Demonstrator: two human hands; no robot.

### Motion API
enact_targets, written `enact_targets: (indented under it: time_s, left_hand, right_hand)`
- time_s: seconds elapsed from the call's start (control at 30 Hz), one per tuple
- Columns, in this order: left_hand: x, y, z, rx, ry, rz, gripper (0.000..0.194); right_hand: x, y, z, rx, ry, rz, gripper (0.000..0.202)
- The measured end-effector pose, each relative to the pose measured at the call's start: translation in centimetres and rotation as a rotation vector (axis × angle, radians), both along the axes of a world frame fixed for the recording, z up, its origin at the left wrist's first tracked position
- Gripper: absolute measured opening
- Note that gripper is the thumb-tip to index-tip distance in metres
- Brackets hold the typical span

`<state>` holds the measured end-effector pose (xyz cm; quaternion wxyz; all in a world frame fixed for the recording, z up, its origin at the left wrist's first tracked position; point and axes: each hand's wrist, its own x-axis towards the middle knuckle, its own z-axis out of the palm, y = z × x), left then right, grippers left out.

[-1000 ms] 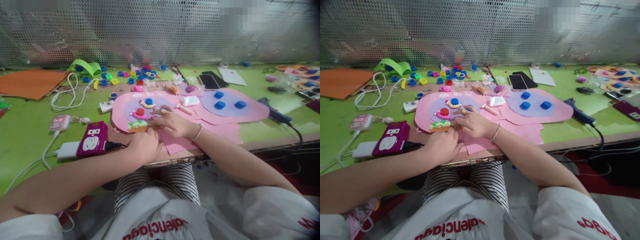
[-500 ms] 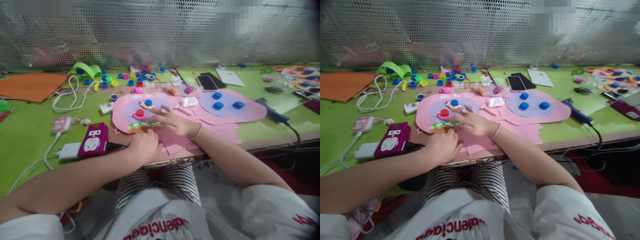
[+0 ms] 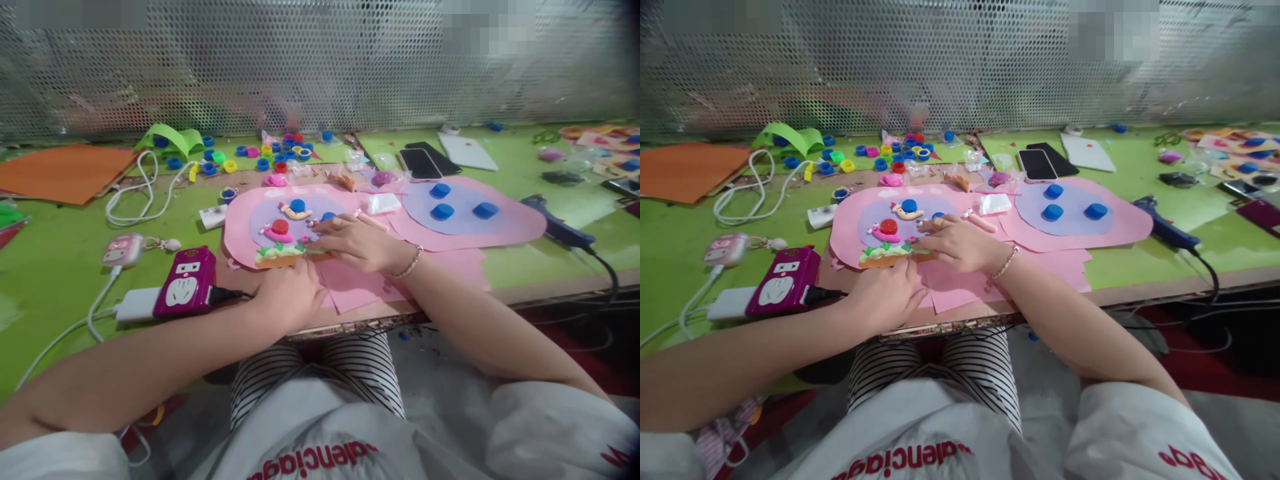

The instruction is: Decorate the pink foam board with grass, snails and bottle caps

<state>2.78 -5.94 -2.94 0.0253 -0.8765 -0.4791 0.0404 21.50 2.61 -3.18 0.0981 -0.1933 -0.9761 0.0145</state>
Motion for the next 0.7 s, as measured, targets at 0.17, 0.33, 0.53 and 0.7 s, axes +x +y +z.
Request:
enact_targets:
  time_s: [0.17,0.33,0.53,0.7]
  left_hand:
    - [0.1,-0.1,-0.2,0.026,0.008,0.001,0.048]
    - [0.0,0.0,-0.2,0.031,0.013,0.0,0.05]
    - [0.1,-0.1,-0.1,0.04,0.011,0.003,0.05]
    - [0.1,-0.1,0.0,0.052,0.008,0.002,0.053]
  right_hand:
    - [0.0,-0.2,0.3,0.007,0.002,-0.05,0.041]
    - [0.1,-0.2,0.6,-0.029,0.005,-0.107,0.039]
    - [0.4,-0.1,0.6,-0.036,0.028,-0.097,0.039]
    - [1.0,-0.1,0.5,-0.037,0.032,-0.092,0.038]
